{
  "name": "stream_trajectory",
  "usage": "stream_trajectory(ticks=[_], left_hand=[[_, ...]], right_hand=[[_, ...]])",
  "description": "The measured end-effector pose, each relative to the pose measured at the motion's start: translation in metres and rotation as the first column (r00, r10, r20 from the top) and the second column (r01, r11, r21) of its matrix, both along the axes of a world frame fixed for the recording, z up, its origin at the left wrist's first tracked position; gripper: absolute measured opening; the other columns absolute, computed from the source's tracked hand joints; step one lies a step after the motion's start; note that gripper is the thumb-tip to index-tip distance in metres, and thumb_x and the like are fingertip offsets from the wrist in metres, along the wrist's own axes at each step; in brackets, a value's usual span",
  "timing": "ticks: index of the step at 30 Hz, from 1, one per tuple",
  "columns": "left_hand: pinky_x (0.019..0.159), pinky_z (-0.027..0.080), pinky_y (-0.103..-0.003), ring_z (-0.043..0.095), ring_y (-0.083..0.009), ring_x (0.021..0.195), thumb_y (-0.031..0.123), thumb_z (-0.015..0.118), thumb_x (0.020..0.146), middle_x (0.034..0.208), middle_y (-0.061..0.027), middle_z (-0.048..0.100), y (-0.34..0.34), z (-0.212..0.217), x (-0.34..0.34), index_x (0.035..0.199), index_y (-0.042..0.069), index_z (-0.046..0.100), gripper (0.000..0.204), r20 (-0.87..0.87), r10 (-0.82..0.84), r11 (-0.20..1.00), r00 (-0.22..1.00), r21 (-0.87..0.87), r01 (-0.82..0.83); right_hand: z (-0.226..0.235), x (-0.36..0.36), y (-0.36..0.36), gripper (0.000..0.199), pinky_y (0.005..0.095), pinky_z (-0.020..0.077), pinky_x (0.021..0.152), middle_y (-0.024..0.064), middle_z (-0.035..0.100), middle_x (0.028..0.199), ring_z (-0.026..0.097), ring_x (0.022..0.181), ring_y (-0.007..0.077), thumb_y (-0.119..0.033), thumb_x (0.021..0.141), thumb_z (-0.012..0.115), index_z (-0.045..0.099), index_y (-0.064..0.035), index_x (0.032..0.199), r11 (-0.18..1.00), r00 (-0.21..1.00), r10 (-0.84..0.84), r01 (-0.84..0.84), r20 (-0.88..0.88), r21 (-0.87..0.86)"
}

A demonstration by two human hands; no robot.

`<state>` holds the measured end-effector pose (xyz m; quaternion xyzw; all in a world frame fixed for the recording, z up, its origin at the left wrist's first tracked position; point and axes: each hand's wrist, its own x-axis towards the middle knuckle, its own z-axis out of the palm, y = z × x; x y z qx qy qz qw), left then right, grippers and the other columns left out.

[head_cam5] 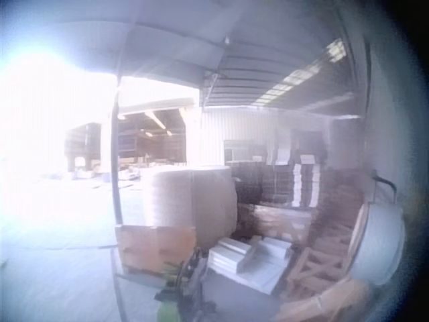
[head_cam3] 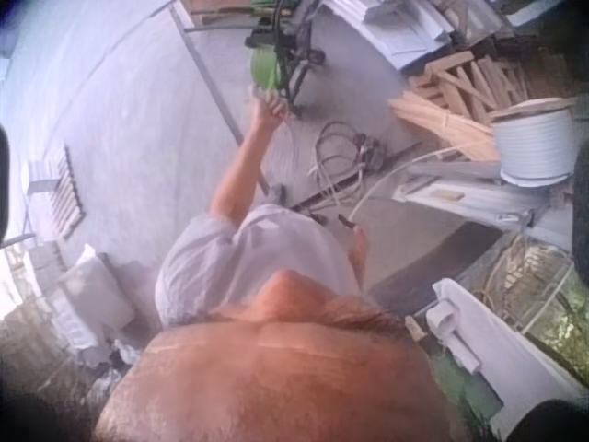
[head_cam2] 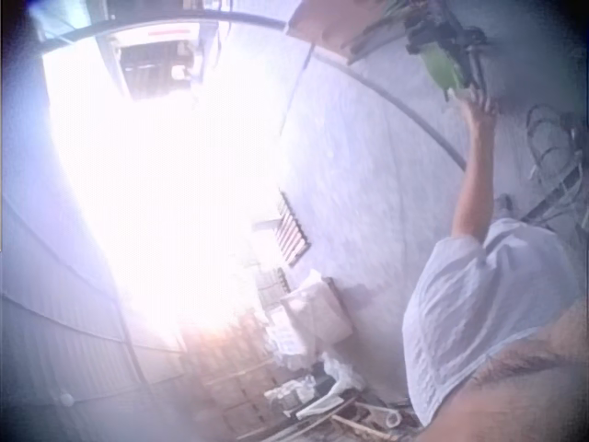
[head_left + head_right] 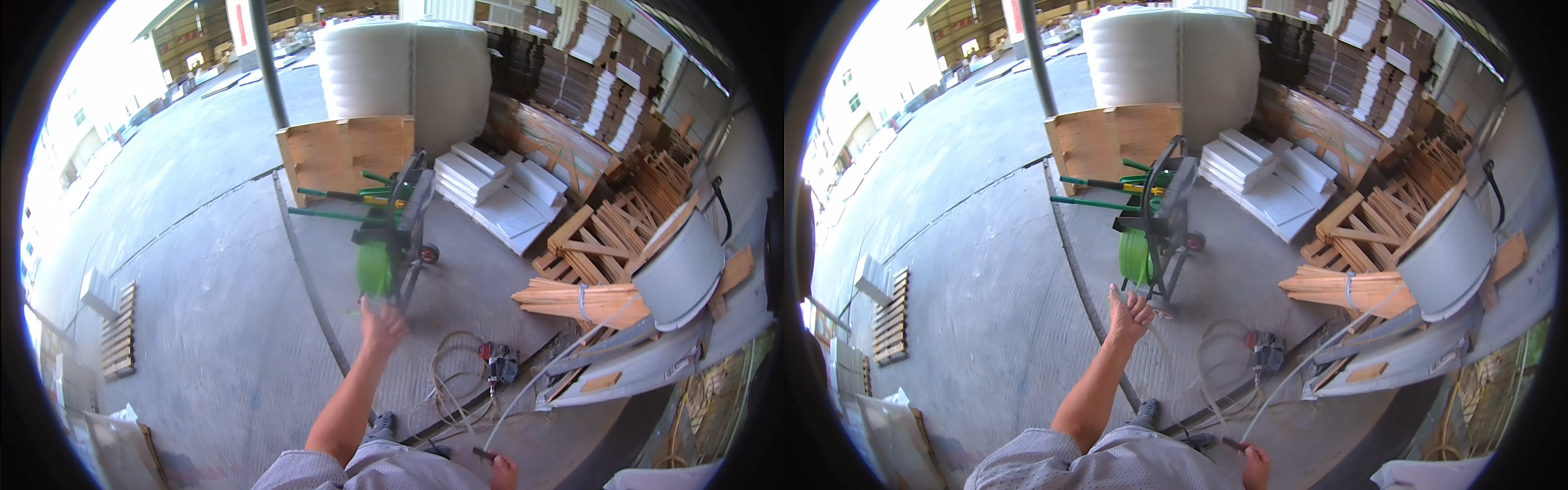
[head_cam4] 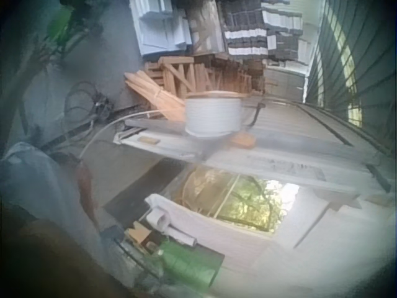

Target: The person unwraps a large plastic-wrapped pallet of white rectangular panels using a utility knife, then repeatedly picks up individual panels and stacks them on a nearby wooden pallet. The person handles the panels one at a time and places them in a neat pile.

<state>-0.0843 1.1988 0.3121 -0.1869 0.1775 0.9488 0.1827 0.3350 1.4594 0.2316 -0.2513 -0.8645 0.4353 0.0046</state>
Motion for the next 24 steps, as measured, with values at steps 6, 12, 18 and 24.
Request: stream_trajectory(ticks=[6,12,18,24], left_hand=[[0.039,0.014,-0.029,0.014,-0.0145,0.041,0.066,0.028,0.092,0.049,0.0016,0.017,0.036,0.022,0.027,0.055,0.015,0.023,0.064,-0.044,-0.057,0.996,0.997,0.067,0.060],[0.038,0.011,-0.029,0.011,-0.0133,0.040,0.062,0.030,0.092,0.046,0.0025,0.014,0.078,0.040,0.080,0.053,0.015,0.023,0.061,-0.068,-0.295,0.929,0.953,0.211,0.303],[0.038,0.011,-0.027,0.013,-0.0108,0.037,0.062,0.036,0.090,0.045,0.0046,0.016,0.060,0.003,0.115,0.053,0.018,0.024,0.059,-0.058,-0.414,0.886,0.909,0.205,0.416],[0.091,0.043,-0.050,0.058,-0.0281,0.102,0.032,0.042,0.094,0.101,-0.0129,0.064,0.012,-0.063,0.099,0.117,0.008,0.059,0.037,-0.143,-0.545,0.836,0.826,-0.023,0.548]], right_hand=[[0.026,-0.056,-0.011,0.019,0.0486,0.0482,0.090,0.0226,0.062,0.111,0.062,0.100,0.0356,-0.009,0.091,0.054,0.063,0.0021,0.103,0.351,0.919,-0.385,0.055,-0.091,-0.935],[0.058,-0.134,-0.069,0.031,0.0463,0.0441,0.097,0.0226,0.057,0.123,0.055,0.115,0.0354,-0.023,0.091,0.058,0.059,-0.0005,0.113,-0.323,0.984,-0.131,-0.157,-0.120,-0.933],[0.037,-0.134,-0.063,0.040,0.0454,0.0387,0.104,0.0184,0.050,0.133,0.049,0.123,0.0322,-0.023,0.092,0.058,0.051,-0.0025,0.125,-0.400,0.882,-0.468,-0.269,-0.057,-0.876],[-0.008,-0.108,-0.025,0.015,0.0420,0.0497,0.083,0.0107,0.062,0.082,0.061,0.084,0.0253,-0.017,0.088,0.063,0.059,-0.0032,0.089,-0.371,0.550,-0.816,-0.264,0.177,-0.890]])
